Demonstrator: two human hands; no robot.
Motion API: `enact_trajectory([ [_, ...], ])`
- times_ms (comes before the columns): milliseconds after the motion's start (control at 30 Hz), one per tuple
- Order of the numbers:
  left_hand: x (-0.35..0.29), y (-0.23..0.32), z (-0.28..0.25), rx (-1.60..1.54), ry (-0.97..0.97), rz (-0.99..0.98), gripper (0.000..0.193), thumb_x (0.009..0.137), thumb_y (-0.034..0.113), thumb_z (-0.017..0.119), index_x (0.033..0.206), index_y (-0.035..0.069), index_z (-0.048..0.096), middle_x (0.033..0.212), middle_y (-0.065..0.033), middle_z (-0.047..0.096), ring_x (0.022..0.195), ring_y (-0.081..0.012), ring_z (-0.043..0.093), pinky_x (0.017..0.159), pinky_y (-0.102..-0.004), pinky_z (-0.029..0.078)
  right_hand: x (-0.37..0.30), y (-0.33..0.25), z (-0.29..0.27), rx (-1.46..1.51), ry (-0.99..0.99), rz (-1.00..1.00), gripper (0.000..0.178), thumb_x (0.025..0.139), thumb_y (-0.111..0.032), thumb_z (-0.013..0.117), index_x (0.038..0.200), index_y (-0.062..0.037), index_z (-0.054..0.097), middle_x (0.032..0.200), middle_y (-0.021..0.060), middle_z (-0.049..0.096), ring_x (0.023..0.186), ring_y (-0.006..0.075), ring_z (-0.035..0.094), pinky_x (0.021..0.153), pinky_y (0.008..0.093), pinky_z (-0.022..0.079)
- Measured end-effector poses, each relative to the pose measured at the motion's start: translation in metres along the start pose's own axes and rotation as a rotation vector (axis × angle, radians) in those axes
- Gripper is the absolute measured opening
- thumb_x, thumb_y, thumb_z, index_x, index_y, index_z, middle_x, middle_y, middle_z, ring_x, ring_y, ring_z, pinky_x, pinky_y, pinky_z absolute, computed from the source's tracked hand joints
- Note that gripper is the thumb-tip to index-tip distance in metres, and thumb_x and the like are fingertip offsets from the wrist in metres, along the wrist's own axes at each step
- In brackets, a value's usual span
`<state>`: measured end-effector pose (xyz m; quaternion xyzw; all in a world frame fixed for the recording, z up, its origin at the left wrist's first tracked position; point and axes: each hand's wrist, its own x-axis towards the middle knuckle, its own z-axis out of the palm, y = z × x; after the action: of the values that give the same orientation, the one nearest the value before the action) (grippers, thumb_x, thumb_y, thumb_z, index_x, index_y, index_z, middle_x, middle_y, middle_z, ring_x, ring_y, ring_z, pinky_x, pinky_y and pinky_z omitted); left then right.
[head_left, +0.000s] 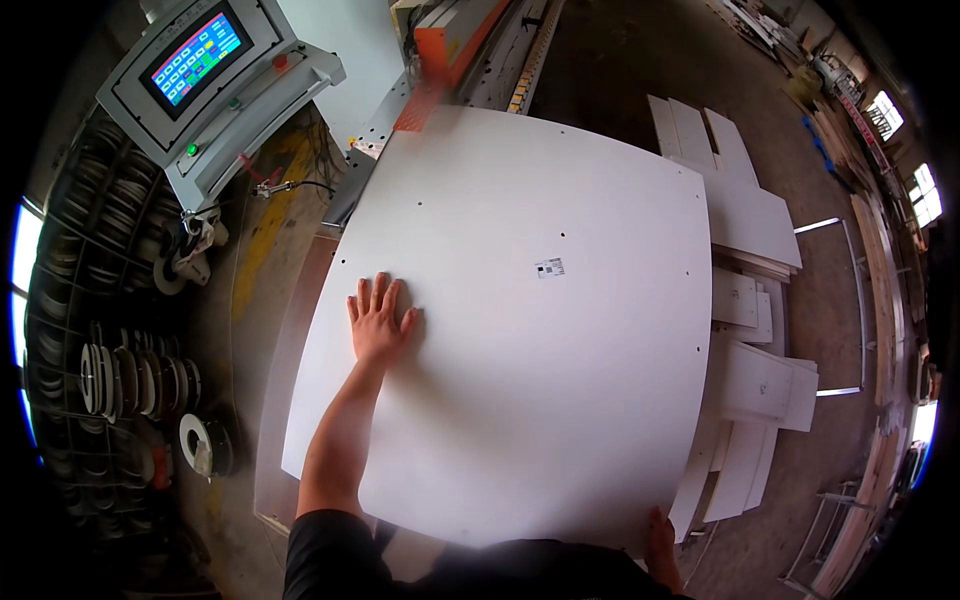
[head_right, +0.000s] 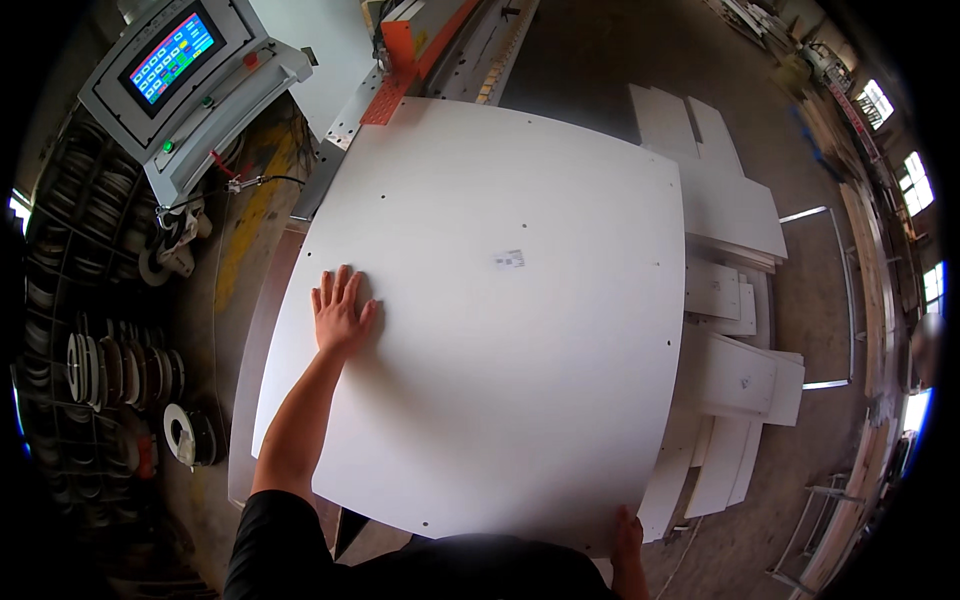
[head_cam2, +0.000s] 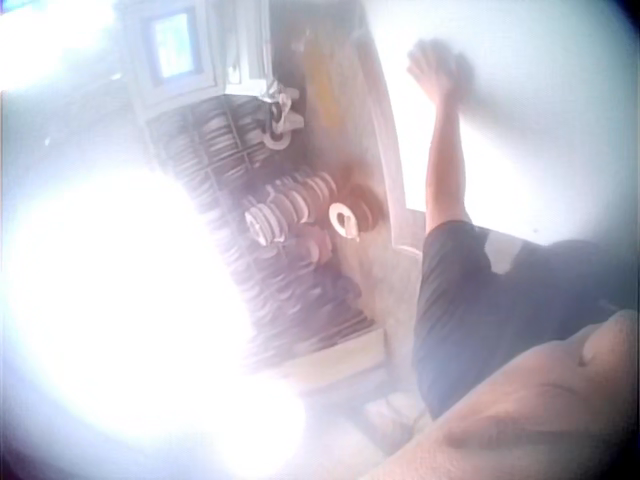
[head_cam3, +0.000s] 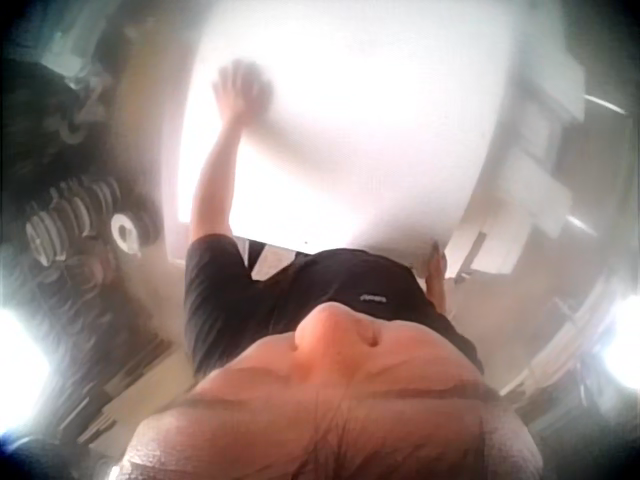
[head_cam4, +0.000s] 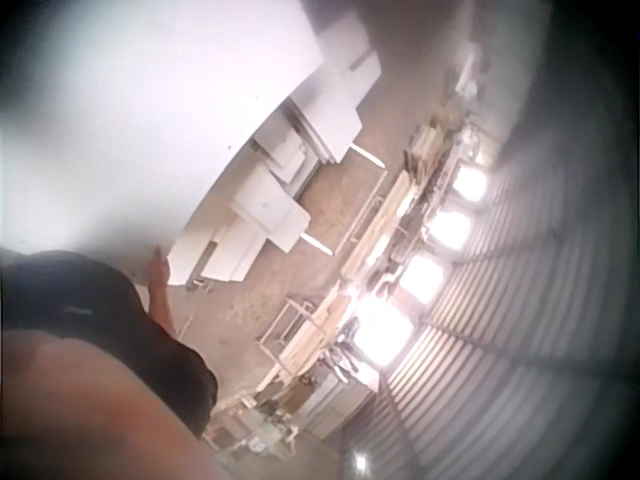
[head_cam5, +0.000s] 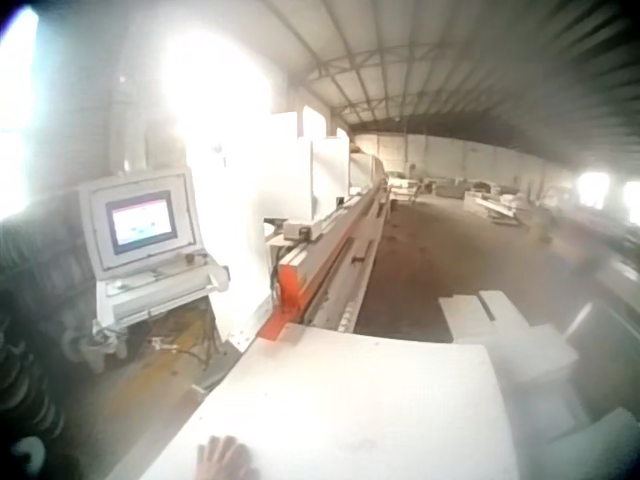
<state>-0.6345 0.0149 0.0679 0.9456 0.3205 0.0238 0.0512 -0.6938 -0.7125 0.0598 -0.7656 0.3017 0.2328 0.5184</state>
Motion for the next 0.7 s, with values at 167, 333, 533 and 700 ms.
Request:
enact_trajectory([
  [167,0.019,0.005,0.000,-0.003,0.013,0.004,0.066,0.102,0.055,0.046,0.159,0.022,0.036,0.171,-0.0034,0.023,0.159,-0.0318,0.010,0.129,-0.0526,0.006,0.017,-0.012,0.005,0.035,-0.007,-0.002,0.059,0.102,-0.044,0.064,0.135,0.0042,0.057,0.125,0.0117,0.066,0.111,0.0226,0.063,0.096,0.0384,0.051],
  [333,0.047,0.017,-0.004,-0.029,0.013,0.005,0.066,0.103,0.053,0.047,0.159,0.021,0.037,0.171,-0.0044,0.023,0.159,-0.0324,0.010,0.129,-0.0523,0.006,0.033,-0.031,0.010,0.067,-0.043,-0.056,0.056,0.103,-0.044,0.062,0.132,0.0050,0.059,0.123,0.0118,0.067,0.109,0.0225,0.063,0.096,0.0386,0.051],
  [533,0.093,0.036,-0.002,-0.041,0.054,0.015,0.065,0.102,0.052,0.047,0.158,0.020,0.039,0.170,-0.0052,0.027,0.159,-0.0328,0.013,0.128,-0.0524,0.008,0.061,-0.081,0.024,-0.025,-0.110,-0.115,0.052,0.105,-0.041,0.059,0.127,0.0057,0.060,0.117,0.0121,0.068,0.104,0.0224,0.065,0.090,0.0383,0.053],
  [700,0.129,0.040,0.009,-0.032,0.102,-0.005,0.063,0.102,0.051,0.048,0.157,0.020,0.040,0.169,-0.0051,0.029,0.158,-0.0302,0.018,0.129,-0.0500,0.011,0.096,-0.119,0.043,0.171,-0.249,-0.118,0.055,0.102,-0.044,0.061,0.127,0.0050,0.061,0.116,0.0134,0.068,0.102,0.0217,0.065,0.086,0.0381,0.054],
])
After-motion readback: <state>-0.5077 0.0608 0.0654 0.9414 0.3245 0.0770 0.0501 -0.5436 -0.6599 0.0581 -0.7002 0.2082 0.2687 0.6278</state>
